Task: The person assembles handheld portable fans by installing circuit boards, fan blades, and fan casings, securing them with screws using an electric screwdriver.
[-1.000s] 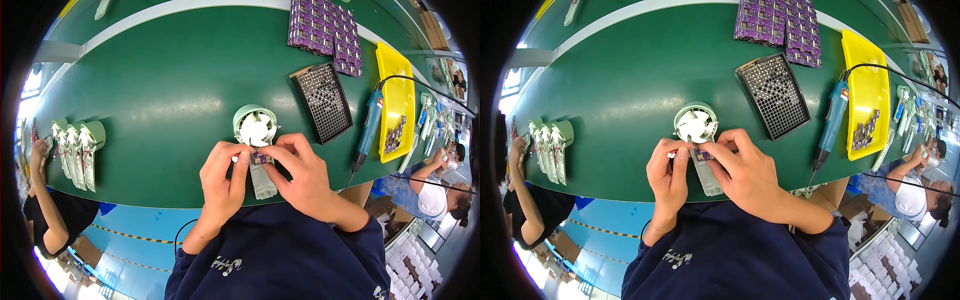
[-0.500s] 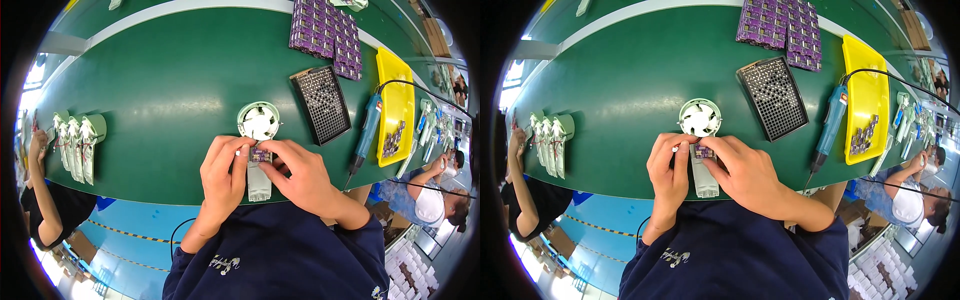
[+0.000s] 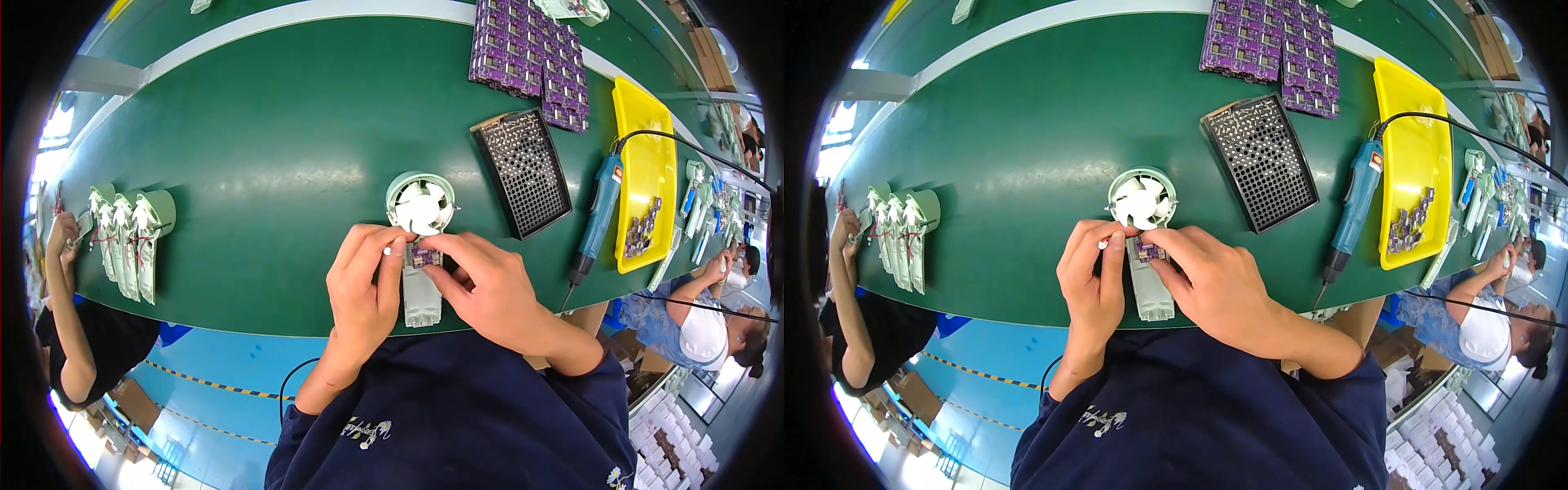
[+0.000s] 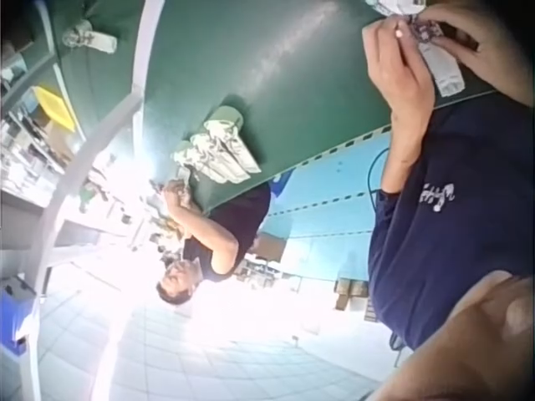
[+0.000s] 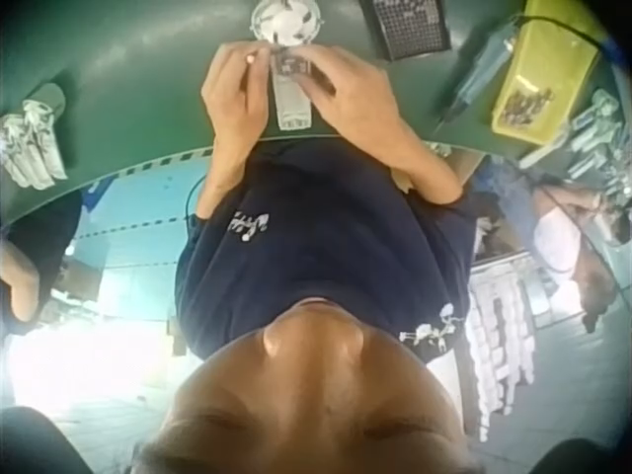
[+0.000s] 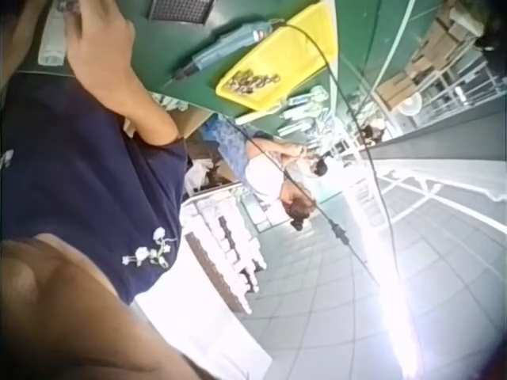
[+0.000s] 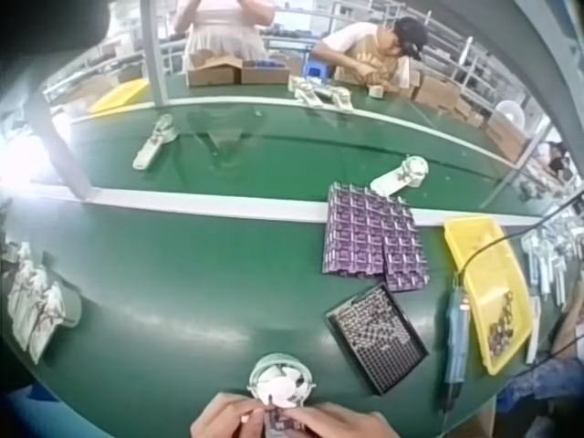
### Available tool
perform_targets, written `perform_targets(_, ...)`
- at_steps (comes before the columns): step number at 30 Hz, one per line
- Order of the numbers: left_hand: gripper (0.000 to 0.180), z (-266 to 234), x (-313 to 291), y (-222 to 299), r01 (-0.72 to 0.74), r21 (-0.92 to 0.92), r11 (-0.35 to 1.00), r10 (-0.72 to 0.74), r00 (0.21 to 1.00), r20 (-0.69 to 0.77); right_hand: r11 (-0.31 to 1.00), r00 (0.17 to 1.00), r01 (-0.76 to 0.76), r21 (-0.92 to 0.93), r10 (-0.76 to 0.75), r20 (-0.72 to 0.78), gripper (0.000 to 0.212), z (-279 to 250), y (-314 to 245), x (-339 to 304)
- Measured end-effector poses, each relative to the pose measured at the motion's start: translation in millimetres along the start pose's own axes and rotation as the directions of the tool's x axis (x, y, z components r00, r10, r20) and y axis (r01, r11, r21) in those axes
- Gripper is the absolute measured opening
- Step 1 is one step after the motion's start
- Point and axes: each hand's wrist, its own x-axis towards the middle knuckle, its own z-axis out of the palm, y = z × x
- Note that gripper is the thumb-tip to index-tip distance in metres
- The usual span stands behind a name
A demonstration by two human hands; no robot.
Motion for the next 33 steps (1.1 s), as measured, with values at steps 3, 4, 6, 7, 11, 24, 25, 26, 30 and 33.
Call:
perform_targets(3,0.008,-1.0,-0.5,0.0,-0.008,0.008,1.000,0.008,1.000,0.030,1.000,1.000,-0.005,0.011,0.005,-0.016,0.030,2.3,1.1,-2.6)
perform_targets(4,0.008,-1.9,-0.7,-1.7,-0.014,-0.012,1.000,0.014,0.999,0.036,1.000,0.999,-0.008,0.029,0.009,-0.040,0.030,3.4,1.0,-2.1)
perform_targets(6,0.008,-2.8,0.0,-2.3,-0.021,-0.030,0.999,0.022,0.999,0.042,0.999,0.998,-0.010,0.048,0.014,-0.066,0.031,6.1,1.2,-1.2)
perform_targets(7,0.009,-1.9,-0.2,-0.8,0.020,-0.044,0.999,-0.018,0.999,0.040,0.999,0.997,-0.013,0.036,0.016,-0.075,0.031,7.1,1.3,-2.0)
perform_targets(11,0.008,-1.4,4.5,-2.3,0.010,-0.035,0.999,-0.009,1.000,0.025,1.000,0.993,0.024,0.001,-0.024,-0.118,0.030,11.4,1.9,-0.5)
perform_targets(24,0.018,-16.8,8.7,1.2,-0.115,0.010,0.993,0.108,0.958,0.265,1.000,0.999,-0.003,-0.013,0.002,-0.049,0.027,-3.5,-0.1,-10.2)
perform_targets(25,0.018,-16.6,9.7,0.6,-0.111,0.012,0.994,0.103,0.956,0.276,0.997,0.999,0.015,-0.072,-0.018,-0.039,0.027,-7.2,-2.0,-11.4)
perform_targets(26,0.018,-16.2,10.7,0.3,-0.129,0.002,0.992,0.123,0.950,0.289,1.000,0.982,0.023,-0.014,-0.025,-0.187,0.027,-16.0,-2.0,-16.4)
perform_targets(30,0.017,-20.9,5.6,6.6,-0.125,0.039,0.991,0.115,0.973,0.200,0.966,0.590,-0.255,0.040,0.188,-0.785,0.032,-77.7,35.7,-34.1)
perform_targets(33,0.018,-21.3,6.5,0.3,-0.174,0.044,0.984,0.162,0.966,0.201,0.760,0.699,-0.540,-0.361,0.166,-0.696,0.054,-88.1,91.2,-52.6)
